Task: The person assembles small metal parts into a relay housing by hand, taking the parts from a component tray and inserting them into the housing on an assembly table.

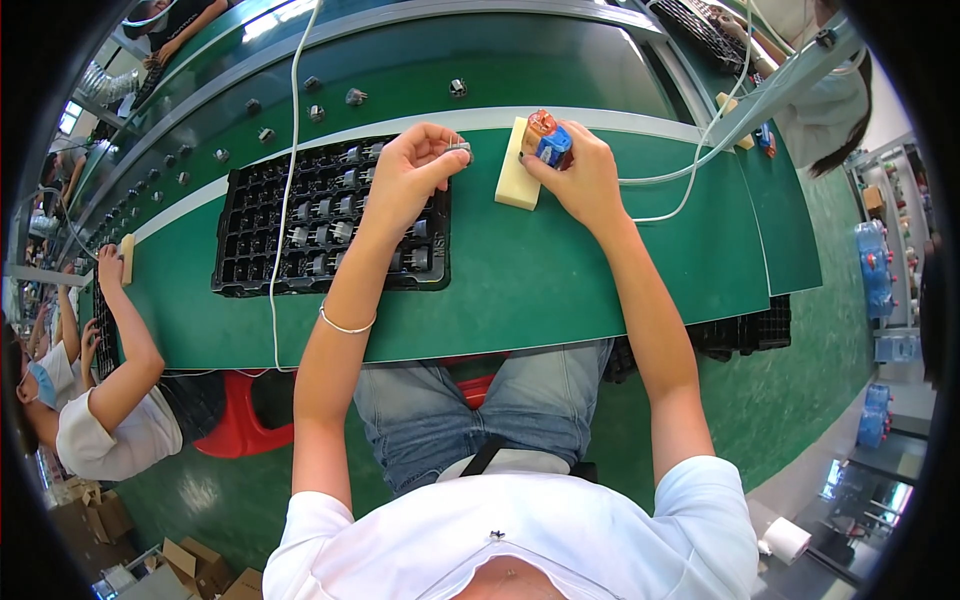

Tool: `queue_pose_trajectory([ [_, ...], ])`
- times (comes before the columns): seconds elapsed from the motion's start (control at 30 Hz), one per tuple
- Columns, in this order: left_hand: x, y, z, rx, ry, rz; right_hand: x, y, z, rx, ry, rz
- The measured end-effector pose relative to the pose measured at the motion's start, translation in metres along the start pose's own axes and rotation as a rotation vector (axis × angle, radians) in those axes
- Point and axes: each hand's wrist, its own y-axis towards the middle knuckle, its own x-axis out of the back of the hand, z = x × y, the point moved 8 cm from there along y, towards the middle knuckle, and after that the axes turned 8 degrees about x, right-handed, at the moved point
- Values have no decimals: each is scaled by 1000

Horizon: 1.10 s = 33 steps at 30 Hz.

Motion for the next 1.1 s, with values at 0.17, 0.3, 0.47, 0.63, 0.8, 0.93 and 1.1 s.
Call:
queue_pose_trajectory([
  [0.17,-1,0,1,-8,-6,1,-1,-1,-1,1,50,50],
  [0.3,-2,0,0,-8,0,6,-1,1,-4,3,40,53],
  [0.47,-3,-1,-1,3,13,-1,1,0,-4,16,42,18],
  [0.63,-3,-1,0,1,18,-3,1,0,-5,14,38,16],
  [0.8,-5,1,0,-1,15,6,2,0,-7,13,26,26],
  [0.93,-2,2,1,-3,8,-2,0,2,-7,17,52,17],
  [1.1,0,-2,-3,-39,-8,-34,-9,20,-15,33,102,-14],
])
